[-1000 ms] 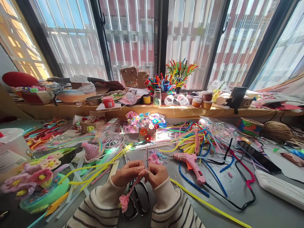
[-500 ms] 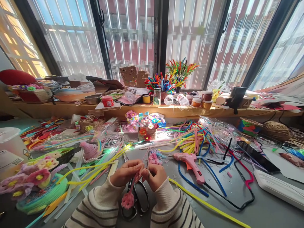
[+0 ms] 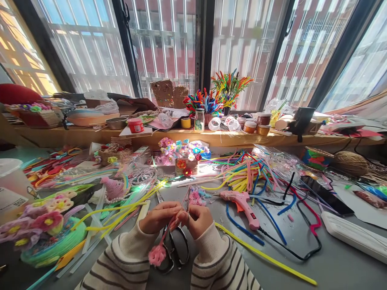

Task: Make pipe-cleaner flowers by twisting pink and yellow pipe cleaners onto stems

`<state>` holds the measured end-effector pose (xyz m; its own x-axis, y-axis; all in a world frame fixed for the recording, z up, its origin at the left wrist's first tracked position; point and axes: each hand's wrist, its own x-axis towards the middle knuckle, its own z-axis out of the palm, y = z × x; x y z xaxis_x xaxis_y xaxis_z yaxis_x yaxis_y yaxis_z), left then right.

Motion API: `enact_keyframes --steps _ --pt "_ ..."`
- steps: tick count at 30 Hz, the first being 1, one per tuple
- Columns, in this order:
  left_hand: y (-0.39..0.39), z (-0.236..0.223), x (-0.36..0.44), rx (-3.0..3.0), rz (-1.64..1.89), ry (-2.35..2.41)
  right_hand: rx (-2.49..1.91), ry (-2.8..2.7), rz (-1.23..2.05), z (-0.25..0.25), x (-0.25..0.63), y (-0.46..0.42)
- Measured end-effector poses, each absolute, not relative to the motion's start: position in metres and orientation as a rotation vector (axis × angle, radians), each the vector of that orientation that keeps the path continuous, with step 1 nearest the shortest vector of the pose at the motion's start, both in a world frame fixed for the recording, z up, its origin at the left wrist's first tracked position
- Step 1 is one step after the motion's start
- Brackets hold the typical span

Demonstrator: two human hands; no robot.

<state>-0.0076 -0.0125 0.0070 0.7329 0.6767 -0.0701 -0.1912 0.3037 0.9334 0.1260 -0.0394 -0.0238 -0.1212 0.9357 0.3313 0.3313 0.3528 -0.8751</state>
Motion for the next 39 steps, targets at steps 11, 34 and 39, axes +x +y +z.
enact_keyframes --steps 11,34,39 --pt "-0.013 0.009 -0.007 1.126 0.680 0.518 -1.222 -1.506 0.691 -0.024 0.125 -0.038" --pt "-0.014 0.011 -0.005 1.076 0.811 0.440 -1.024 -1.744 0.906 -0.023 0.120 -0.039" --pt "-0.014 0.009 -0.006 1.068 0.765 0.491 -0.964 -1.801 0.921 -0.021 0.120 -0.041"
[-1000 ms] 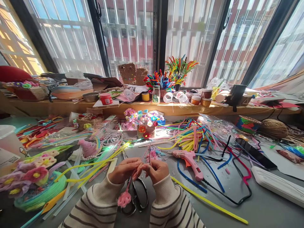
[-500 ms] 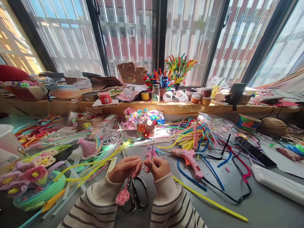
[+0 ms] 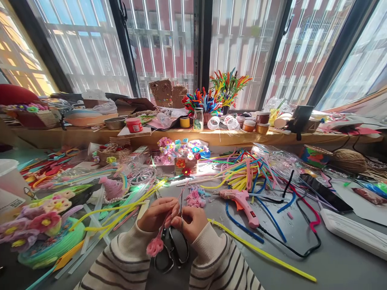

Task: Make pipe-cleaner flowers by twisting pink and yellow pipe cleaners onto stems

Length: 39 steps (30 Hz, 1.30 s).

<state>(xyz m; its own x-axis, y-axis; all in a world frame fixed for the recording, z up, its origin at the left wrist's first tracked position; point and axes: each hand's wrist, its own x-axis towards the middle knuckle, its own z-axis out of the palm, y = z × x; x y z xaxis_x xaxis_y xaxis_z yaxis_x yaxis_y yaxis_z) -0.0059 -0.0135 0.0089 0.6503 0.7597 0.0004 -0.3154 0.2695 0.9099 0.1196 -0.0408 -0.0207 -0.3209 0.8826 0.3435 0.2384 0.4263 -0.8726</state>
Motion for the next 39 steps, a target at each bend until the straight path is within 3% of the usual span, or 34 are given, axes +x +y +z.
enact_keyframes --steps 13,21,39 --pt "-0.012 0.005 -0.007 1.158 0.765 0.508 -1.131 -1.758 0.771 -0.033 0.124 -0.037" --pt "-0.009 0.006 -0.007 1.286 0.976 0.737 -1.281 -1.747 0.615 -0.023 0.119 -0.042" --pt "-0.010 0.006 -0.007 1.201 0.934 0.684 -1.253 -1.690 0.750 -0.026 0.119 -0.040"
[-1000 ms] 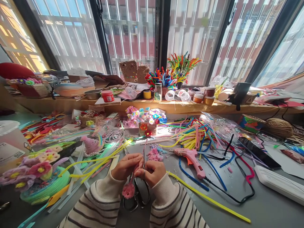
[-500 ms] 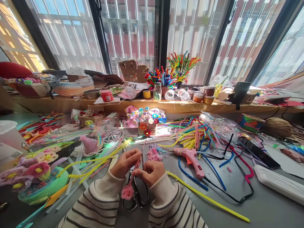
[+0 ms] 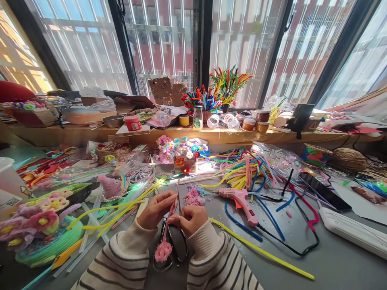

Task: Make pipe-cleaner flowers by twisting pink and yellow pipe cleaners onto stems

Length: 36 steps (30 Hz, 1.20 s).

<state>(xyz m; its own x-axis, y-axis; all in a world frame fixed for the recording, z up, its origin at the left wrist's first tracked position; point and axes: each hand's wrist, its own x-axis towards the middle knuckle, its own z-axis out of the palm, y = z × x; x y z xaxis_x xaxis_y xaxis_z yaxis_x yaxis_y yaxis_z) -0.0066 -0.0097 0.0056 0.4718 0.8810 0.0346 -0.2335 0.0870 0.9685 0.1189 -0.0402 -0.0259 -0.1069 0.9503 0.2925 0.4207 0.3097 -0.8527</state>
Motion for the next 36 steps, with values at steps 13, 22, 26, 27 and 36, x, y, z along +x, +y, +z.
enact_keyframes --steps 13,22,26,27,36 --pt "-0.0093 0.0028 -0.0078 1.158 0.902 0.600 -1.219 -1.659 0.795 -0.0250 0.1202 -0.0405" --pt "-0.0129 0.0100 -0.0061 1.193 0.857 0.552 -1.155 -1.757 0.775 -0.0165 0.1176 -0.0450" --pt "-0.0129 0.0096 -0.0063 1.240 0.886 0.579 -1.214 -1.721 0.661 -0.0175 0.1194 -0.0439" --pt "-0.0128 0.0094 -0.0065 1.246 0.886 0.581 -1.203 -1.722 0.682 -0.0176 0.1197 -0.0439" --pt "-0.0118 0.0071 -0.0079 1.315 0.863 0.629 -1.198 -1.660 0.787 -0.0245 0.1215 -0.0407"
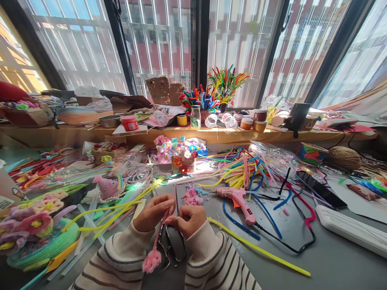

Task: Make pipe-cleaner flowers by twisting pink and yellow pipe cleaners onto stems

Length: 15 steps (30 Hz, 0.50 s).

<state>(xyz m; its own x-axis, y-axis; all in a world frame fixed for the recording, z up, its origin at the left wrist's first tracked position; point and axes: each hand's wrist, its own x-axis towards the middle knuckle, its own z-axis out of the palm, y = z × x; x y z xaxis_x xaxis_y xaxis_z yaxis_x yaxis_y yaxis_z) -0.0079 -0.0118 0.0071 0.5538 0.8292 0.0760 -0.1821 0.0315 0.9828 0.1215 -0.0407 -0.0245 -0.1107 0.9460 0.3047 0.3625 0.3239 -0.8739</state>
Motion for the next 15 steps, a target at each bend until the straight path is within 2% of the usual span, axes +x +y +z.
enact_keyframes --steps 10,15 --pt "-0.014 0.010 -0.006 1.274 0.865 0.542 -1.047 -1.742 0.827 -0.017 0.122 -0.043" --pt "-0.013 0.007 -0.007 1.291 0.866 0.572 -1.151 -1.688 0.738 -0.019 0.121 -0.044"
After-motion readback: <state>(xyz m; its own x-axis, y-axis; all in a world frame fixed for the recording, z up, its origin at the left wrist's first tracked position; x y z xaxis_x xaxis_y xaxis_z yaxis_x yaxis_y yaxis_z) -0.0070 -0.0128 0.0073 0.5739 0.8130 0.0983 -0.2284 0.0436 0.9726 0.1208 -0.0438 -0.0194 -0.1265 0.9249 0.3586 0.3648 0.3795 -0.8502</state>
